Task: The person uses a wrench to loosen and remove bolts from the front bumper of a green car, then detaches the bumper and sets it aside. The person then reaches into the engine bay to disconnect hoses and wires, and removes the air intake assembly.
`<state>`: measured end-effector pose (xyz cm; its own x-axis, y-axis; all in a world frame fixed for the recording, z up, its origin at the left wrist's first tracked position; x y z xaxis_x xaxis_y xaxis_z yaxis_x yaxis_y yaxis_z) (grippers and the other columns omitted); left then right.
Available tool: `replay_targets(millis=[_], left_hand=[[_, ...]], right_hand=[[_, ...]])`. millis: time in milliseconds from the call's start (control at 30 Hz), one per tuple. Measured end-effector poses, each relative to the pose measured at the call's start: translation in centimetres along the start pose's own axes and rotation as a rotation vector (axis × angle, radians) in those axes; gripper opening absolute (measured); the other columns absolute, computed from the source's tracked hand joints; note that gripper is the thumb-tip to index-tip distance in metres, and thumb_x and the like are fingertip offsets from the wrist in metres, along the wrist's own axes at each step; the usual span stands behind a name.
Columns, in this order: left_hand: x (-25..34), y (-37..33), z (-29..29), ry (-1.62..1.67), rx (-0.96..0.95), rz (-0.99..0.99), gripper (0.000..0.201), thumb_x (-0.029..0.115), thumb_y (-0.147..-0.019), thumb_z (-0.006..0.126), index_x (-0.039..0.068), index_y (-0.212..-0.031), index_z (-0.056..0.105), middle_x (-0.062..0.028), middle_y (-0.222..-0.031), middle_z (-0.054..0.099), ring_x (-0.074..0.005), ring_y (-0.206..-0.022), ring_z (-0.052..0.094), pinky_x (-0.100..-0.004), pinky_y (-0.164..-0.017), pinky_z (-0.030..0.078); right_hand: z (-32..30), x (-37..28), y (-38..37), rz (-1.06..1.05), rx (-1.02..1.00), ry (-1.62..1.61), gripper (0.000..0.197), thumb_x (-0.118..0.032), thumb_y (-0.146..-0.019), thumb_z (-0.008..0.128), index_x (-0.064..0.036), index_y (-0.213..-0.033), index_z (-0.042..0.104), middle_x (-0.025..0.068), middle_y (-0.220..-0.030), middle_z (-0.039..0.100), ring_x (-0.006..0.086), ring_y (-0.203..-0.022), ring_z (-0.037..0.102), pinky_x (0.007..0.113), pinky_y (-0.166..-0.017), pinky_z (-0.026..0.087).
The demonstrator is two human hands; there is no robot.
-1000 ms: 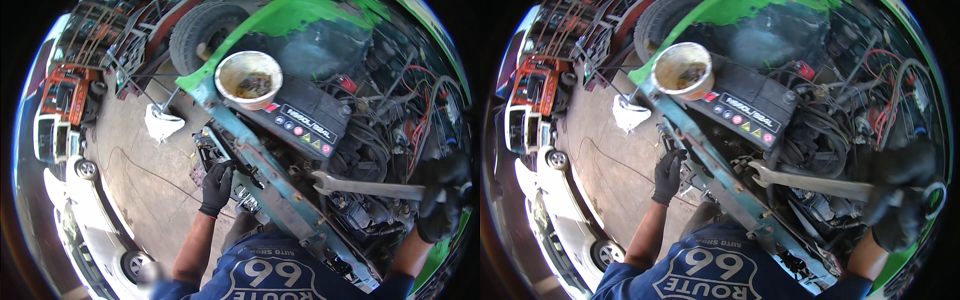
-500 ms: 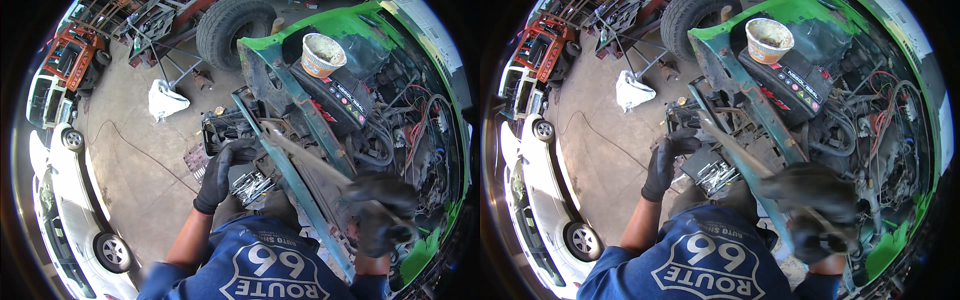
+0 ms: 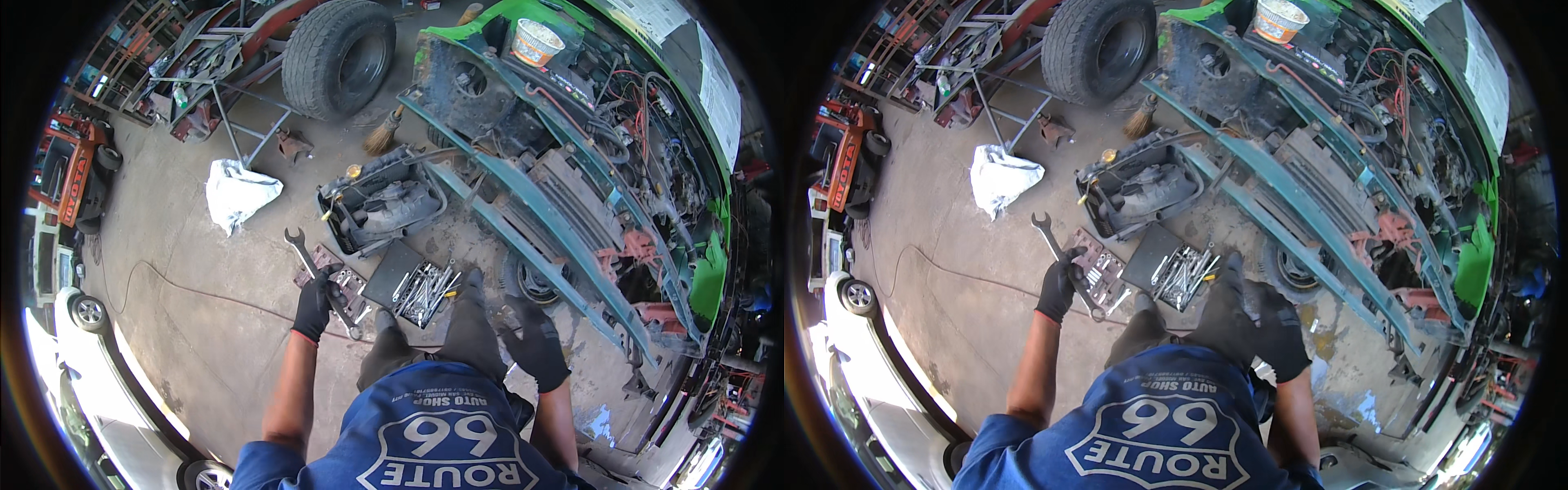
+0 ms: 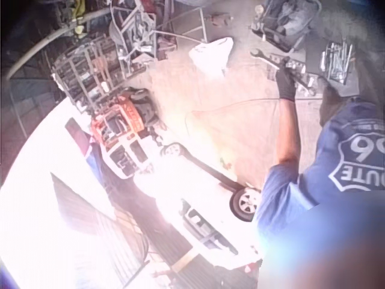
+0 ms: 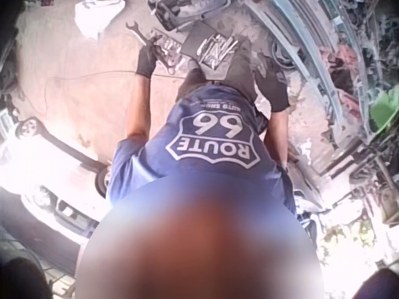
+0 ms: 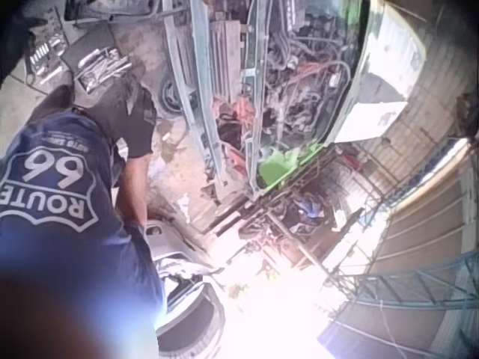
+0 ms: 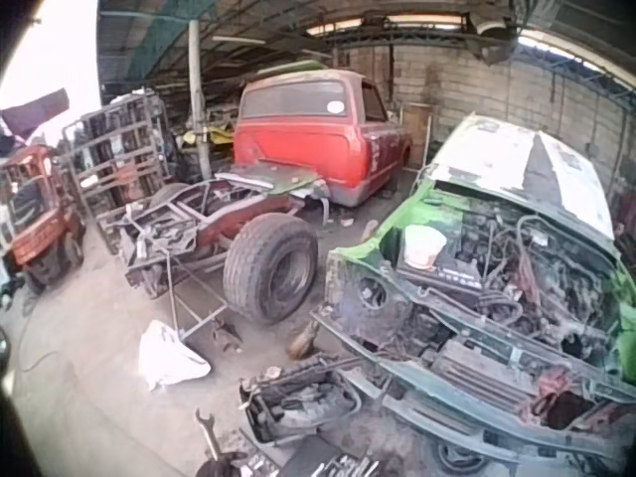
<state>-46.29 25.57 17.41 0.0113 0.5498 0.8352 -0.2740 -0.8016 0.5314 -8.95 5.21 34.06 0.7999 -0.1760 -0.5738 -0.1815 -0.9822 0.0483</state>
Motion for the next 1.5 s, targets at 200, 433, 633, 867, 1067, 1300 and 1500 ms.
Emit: replay_targets(millis=[200, 433, 633, 867, 1067, 1300, 1500], left_hand=[[-15.4, 7.6, -18.4, -0.581, 0.442, -0.397, 0.043, 0.037, -0.101, 0.052, 0.001, -0.107, 0.074, -0.0093, -0.062, 0.06, -0.0241, -0.056, 0.065, -0.0391, -0.058, 0.056], [-29.7, 19.1, -19.2, -1.002, 0.345, -0.81, 0.04, 0.024, -0.092, 0.048, -0.002, -0.105, 0.076, -0.0248, -0.096, 0.076, -0.036, -0.091, 0.076, -0.0479, -0.088, 0.056], [-29.2, 15.7, -12.7, -1.34, -0.063, -0.203, 0.034, 0.026, -0.098, 0.049, 0.003, -0.104, 0.074, -0.0203, -0.087, 0.074, -0.0363, -0.087, 0.074, -0.0471, -0.082, 0.058], [-16.6, 12.6, -3.8, -0.922, -0.08, -0.305, 0.031, 0.031, -0.101, 0.056, 0.004, -0.11, 0.069, -0.0078, -0.077, 0.067, -0.0187, -0.061, 0.065, -0.0356, -0.055, 0.055], [-2.9, 11.8, 6.5, -0.673, -0.148, -0.063, 0.037, 0.026, -0.103, 0.058, 0.012, -0.136, 0.065, 0.0002, -0.077, 0.061, -0.0074, -0.063, 0.057, -0.0274, -0.054, 0.045], [9.9, 6.6, 18.2, -0.84, -0.237, 0.343, 0.03, 0.026, -0.098, 0.058, 0.004, -0.118, 0.065, -0.005, -0.08, 0.065, -0.0149, -0.07, 0.06, -0.0335, -0.066, 0.05], [18.5, -0.8, 26.7, -1.363, -0.166, 0.999, 0.035, 0.026, -0.097, 0.059, 0.012, -0.128, 0.067, -0.0194, -0.101, 0.073, -0.0399, -0.092, 0.07, -0.0495, -0.08, 0.055]], right_hand=[[3.7, 5.2, 14.1, 0.457, 0.03, -0.122, 0.042, -0.021, -0.091, 0.074, -0.0058, -0.129, 0.063, 0.0218, -0.119, 0.068, 0.0414, -0.103, 0.067, 0.046, -0.089, 0.054], [7.6, 11.8, 27.0, 0.555, 0.136, -0.181, 0.04, -0.021, -0.095, 0.073, -0.0065, -0.13, 0.062, 0.0186, -0.121, 0.068, 0.031, -0.105, 0.069, 0.041, -0.085, 0.055], [8.5, 17.0, 36.3, 0.701, 0.201, -0.083, 0.036, -0.025, -0.093, 0.074, -0.0087, -0.124, 0.065, 0.0188, -0.103, 0.071, 0.0343, -0.089, 0.07, 0.044, -0.078, 0.056], [11.0, 19.2, 42.9, 0.813, 0.405, -0.259, 0.033, -0.024, -0.096, 0.071, -0.0063, -0.123, 0.065, 0.0074, -0.078, 0.067, 0.0152, -0.066, 0.059, 0.034, -0.063, 0.047], [17.0, 20.3, 47.1, 1.094, 0.326, -0.521, 0.037, -0.026, -0.095, 0.073, -0.0039, -0.123, 0.066, 0.014, -0.083, 0.073, 0.021, -0.067, 0.066, 0.036, -0.062, 0.05], [17.2, 23.0, 46.6, 1.14, 0.386, -0.522, 0.034, -0.025, -0.095, 0.072, -0.0043, -0.122, 0.067, 0.0148, -0.086, 0.072, 0.0213, -0.071, 0.066, 0.036, -0.063, 0.05], [9.8, 24.1, 38.8, 1.12, 0.642, -0.579, 0.032, -0.02, -0.098, 0.069, -0.0038, -0.125, 0.066, 0.0108, -0.096, 0.07, 0.0206, -0.077, 0.063, 0.036, -0.069, 0.049]])
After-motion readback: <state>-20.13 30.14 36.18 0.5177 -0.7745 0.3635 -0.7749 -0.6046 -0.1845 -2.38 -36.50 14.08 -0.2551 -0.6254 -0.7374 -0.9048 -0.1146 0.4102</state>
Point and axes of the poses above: each hand's wrist, its own y-axis away from the middle knuckle, its own z-axis out of the palm, x = y × z, the point moved 5 cm from there along -y, towards the middle knuckle
